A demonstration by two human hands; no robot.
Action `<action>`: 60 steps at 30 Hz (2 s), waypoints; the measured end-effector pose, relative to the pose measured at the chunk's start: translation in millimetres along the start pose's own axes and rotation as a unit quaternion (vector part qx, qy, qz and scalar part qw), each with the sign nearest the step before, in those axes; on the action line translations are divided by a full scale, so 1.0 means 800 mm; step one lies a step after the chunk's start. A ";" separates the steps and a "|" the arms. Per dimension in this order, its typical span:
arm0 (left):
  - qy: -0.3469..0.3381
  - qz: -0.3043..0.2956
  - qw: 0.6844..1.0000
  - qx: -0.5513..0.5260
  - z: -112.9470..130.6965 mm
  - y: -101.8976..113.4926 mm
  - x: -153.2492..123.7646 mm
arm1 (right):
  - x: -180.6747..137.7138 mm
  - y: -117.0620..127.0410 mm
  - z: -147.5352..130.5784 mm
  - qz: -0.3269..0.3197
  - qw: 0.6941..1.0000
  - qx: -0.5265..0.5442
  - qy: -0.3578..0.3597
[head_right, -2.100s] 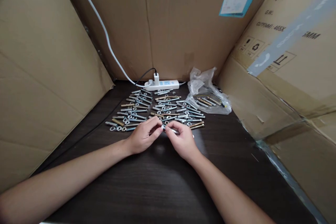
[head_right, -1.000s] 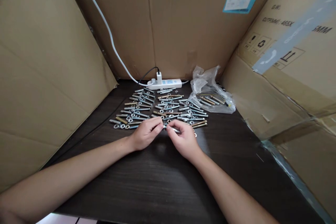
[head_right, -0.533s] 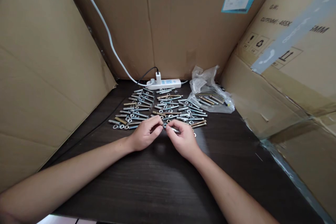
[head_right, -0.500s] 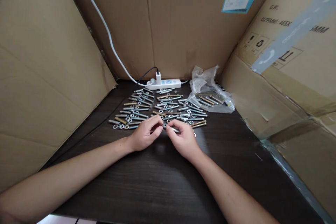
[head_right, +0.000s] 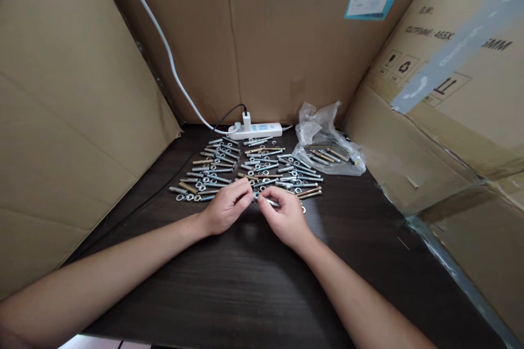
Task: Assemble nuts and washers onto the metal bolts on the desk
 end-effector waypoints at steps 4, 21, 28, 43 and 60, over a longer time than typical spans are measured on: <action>0.004 -0.008 1.000 -0.001 -0.001 -0.002 0.001 | 0.001 -0.001 -0.001 -0.003 1.000 0.002 0.001; 0.005 -0.001 1.000 0.006 -0.001 -0.001 0.000 | 0.000 0.000 0.001 -0.003 1.000 -0.012 -0.007; 0.003 0.008 1.000 -0.009 -0.003 0.002 -0.007 | 0.001 0.001 0.003 -0.001 1.000 -0.015 -0.004; -0.001 0.005 1.000 -0.006 -0.001 0.000 -0.007 | 0.000 0.001 0.000 0.000 1.000 -0.010 0.003; 0.006 -0.007 1.000 0.005 0.001 -0.003 0.000 | 0.001 -0.001 -0.001 -0.008 1.000 -0.009 0.011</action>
Point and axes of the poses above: each hand's wrist, its own x-axis towards the middle knuckle, its own y-axis out of the back of the hand, z = x × y, the point moved 9 cm from there along x, towards the middle knuckle, and after that the axes turned 4 degrees about -x, right-handed, at the moved point
